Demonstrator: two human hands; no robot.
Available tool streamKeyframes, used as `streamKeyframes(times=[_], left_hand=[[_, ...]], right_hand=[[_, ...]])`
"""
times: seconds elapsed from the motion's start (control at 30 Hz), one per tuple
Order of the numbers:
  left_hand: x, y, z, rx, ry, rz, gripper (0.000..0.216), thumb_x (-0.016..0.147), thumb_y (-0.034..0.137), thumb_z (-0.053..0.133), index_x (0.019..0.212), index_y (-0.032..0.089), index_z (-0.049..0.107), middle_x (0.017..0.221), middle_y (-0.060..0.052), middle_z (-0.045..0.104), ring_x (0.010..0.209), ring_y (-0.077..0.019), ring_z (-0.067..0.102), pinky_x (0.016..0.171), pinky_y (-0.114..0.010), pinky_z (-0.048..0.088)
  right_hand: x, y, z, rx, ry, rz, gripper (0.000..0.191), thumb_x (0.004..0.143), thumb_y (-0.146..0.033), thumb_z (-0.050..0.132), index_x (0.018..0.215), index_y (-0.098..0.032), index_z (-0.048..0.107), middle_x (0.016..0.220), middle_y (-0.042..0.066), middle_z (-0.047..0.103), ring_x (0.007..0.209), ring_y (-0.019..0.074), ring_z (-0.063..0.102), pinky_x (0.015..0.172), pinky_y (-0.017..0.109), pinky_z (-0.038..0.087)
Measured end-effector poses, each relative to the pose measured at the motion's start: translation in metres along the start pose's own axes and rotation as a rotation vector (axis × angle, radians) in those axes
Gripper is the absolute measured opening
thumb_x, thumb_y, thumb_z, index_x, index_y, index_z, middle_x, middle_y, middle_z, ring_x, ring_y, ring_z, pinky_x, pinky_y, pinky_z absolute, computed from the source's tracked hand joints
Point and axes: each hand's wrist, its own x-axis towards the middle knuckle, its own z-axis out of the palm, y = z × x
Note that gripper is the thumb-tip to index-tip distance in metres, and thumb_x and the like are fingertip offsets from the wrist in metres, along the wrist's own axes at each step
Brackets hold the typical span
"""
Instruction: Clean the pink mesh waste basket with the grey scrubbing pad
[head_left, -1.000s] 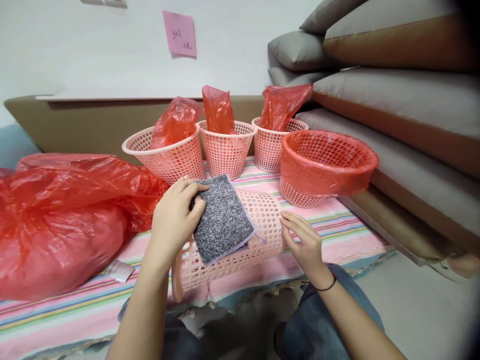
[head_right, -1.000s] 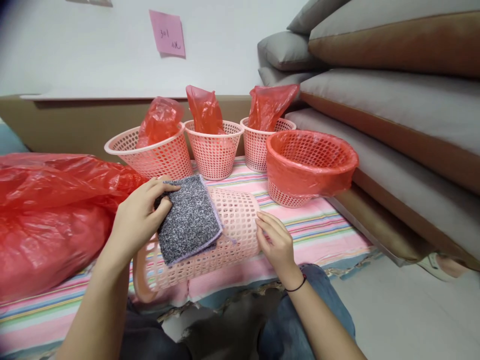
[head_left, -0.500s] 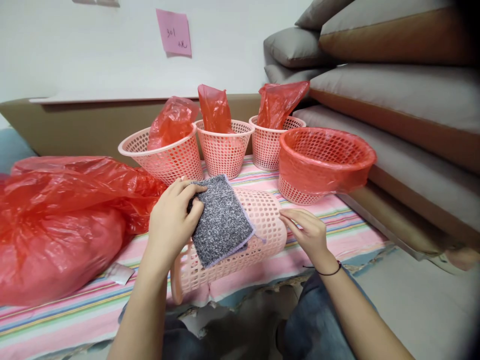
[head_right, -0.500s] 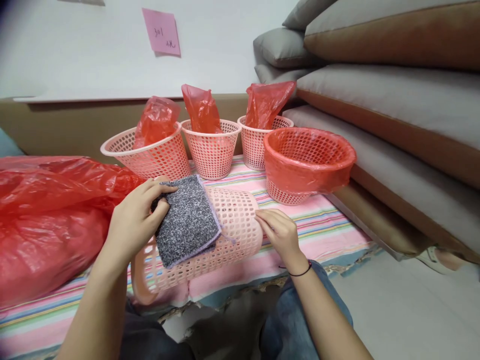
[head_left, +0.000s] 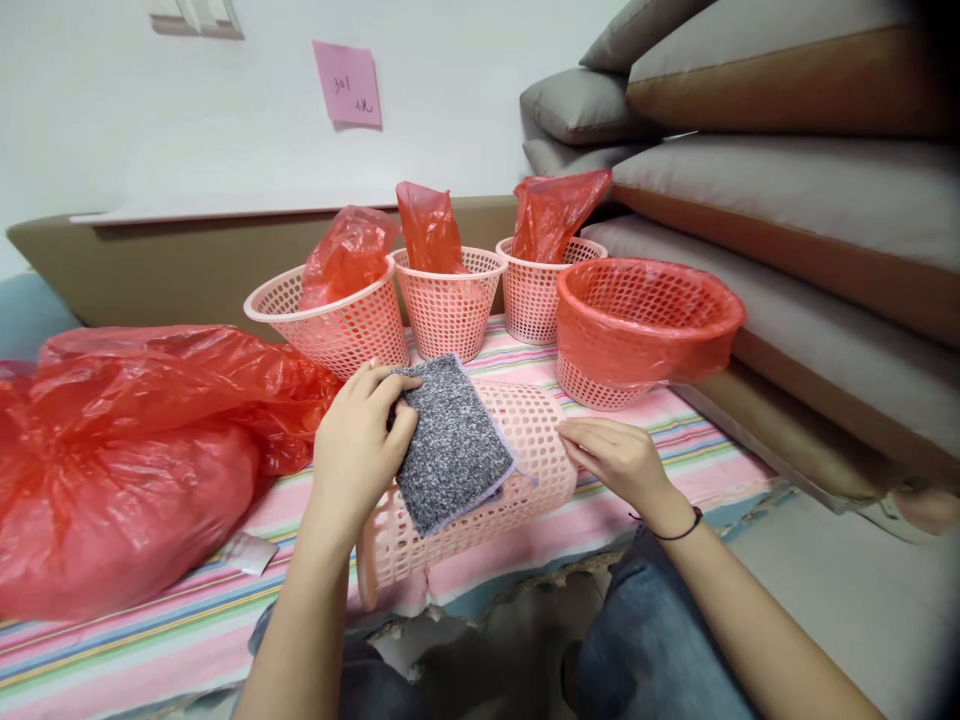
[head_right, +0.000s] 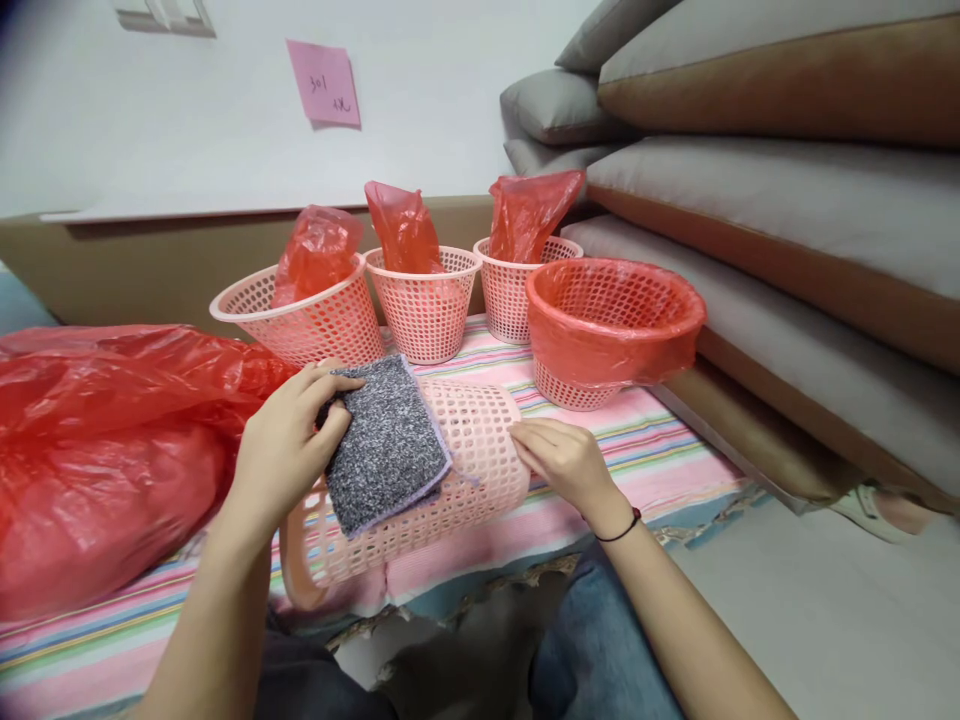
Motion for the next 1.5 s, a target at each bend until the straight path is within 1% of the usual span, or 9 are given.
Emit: streamKeyframes(times=[0.13, 0.27, 0.63, 0.73, 0.87, 1.0, 1.1, 1.27, 1.5], left_hand=[[0.0, -0.001, -0.001, -0.007, -0.002, 0.0, 0.03, 0.09, 0.023, 0.04, 0.102, 0.021, 0.067, 0.115, -0.005, 0.067, 0.114, -0.0253, 0.059, 0.106, -0.042, 0.044], [0.0, 0.0, -0.001, -0.005, -0.002, -0.006, 0.03, 0.089, 0.023, 0.04, 0.102, 0.02, 0.067, 0.114, -0.006, 0.067, 0.114, -0.0252, 0.059, 0.105, -0.041, 0.044], [-0.001, -0.001, -0.001, -0.009, -0.014, -0.017, 0.032, 0.09, 0.022, 0.04, 0.105, 0.019, 0.068, 0.118, -0.006, 0.067, 0.116, -0.0264, 0.058, 0.108, -0.044, 0.042], [-0.001, 0.0, 0.0, -0.012, -0.004, -0.015, 0.032, 0.089, 0.021, 0.04, 0.105, 0.018, 0.068, 0.116, -0.007, 0.067, 0.115, -0.0262, 0.059, 0.106, -0.044, 0.044], [0.0, 0.0, 0.001, -0.012, 0.013, -0.004, 0.032, 0.089, 0.02, 0.04, 0.103, 0.017, 0.069, 0.112, -0.007, 0.067, 0.112, -0.0257, 0.059, 0.103, -0.043, 0.046], [-0.001, -0.001, 0.002, -0.013, 0.024, 0.005, 0.031, 0.089, 0.021, 0.041, 0.103, 0.018, 0.068, 0.115, -0.006, 0.067, 0.115, -0.0257, 0.058, 0.106, -0.044, 0.044], [-0.002, -0.001, 0.002, -0.009, 0.024, 0.003, 0.031, 0.089, 0.021, 0.041, 0.103, 0.019, 0.068, 0.115, -0.006, 0.067, 0.116, -0.0257, 0.058, 0.107, -0.044, 0.043], [-0.001, 0.0, 0.003, -0.003, 0.022, 0.001, 0.031, 0.089, 0.021, 0.041, 0.102, 0.018, 0.068, 0.114, -0.007, 0.067, 0.114, -0.0261, 0.059, 0.104, -0.044, 0.045], [-0.001, 0.0, 0.004, 0.001, 0.037, 0.022, 0.03, 0.088, 0.02, 0.041, 0.1, 0.018, 0.068, 0.112, -0.006, 0.068, 0.114, -0.0253, 0.058, 0.104, -0.043, 0.045]], right_hand=[[-0.002, -0.001, 0.0, -0.002, 0.048, -0.005, 0.019, 0.09, -0.017, 0.063, 0.107, -0.02, 0.072, 0.1, 0.006, 0.077, 0.092, 0.0204, 0.074, 0.086, 0.033, 0.062], [0.0, -0.002, 0.001, 0.044, 0.099, 0.035, 0.018, 0.09, -0.016, 0.064, 0.103, -0.02, 0.074, 0.097, 0.005, 0.078, 0.089, 0.0204, 0.075, 0.083, 0.034, 0.063], [-0.002, -0.006, 0.007, 0.061, 0.147, 0.07, 0.017, 0.088, -0.015, 0.066, 0.102, -0.021, 0.075, 0.097, 0.005, 0.078, 0.089, 0.02, 0.075, 0.084, 0.032, 0.062], [-0.003, -0.01, 0.01, 0.099, 0.181, 0.145, 0.016, 0.088, -0.016, 0.066, 0.099, -0.021, 0.076, 0.095, 0.005, 0.078, 0.089, 0.0208, 0.074, 0.083, 0.034, 0.062], [-0.003, -0.013, 0.015, 0.249, 0.22, 0.316, 0.014, 0.087, -0.017, 0.066, 0.093, -0.024, 0.077, 0.091, 0.005, 0.078, 0.086, 0.0203, 0.073, 0.08, 0.036, 0.061], [-0.003, -0.013, 0.019, 0.358, 0.25, 0.424, 0.014, 0.086, -0.019, 0.068, 0.093, -0.025, 0.078, 0.097, 0.006, 0.076, 0.089, 0.0206, 0.072, 0.081, 0.037, 0.06], [-0.003, -0.012, 0.021, 0.389, 0.261, 0.466, 0.013, 0.085, -0.021, 0.068, 0.092, -0.025, 0.079, 0.099, 0.006, 0.076, 0.091, 0.021, 0.072, 0.083, 0.037, 0.06], [-0.001, -0.013, 0.023, 0.403, 0.262, 0.512, 0.01, 0.082, -0.023, 0.07, 0.086, -0.025, 0.079, 0.094, 0.006, 0.076, 0.086, 0.0207, 0.072, 0.082, 0.037, 0.06], [0.0, -0.009, 0.024, 0.419, 0.279, 0.554, 0.011, 0.083, -0.023, 0.069, 0.087, -0.024, 0.079, 0.089, 0.006, 0.077, 0.085, 0.0214, 0.073, 0.083, 0.038, 0.059]])
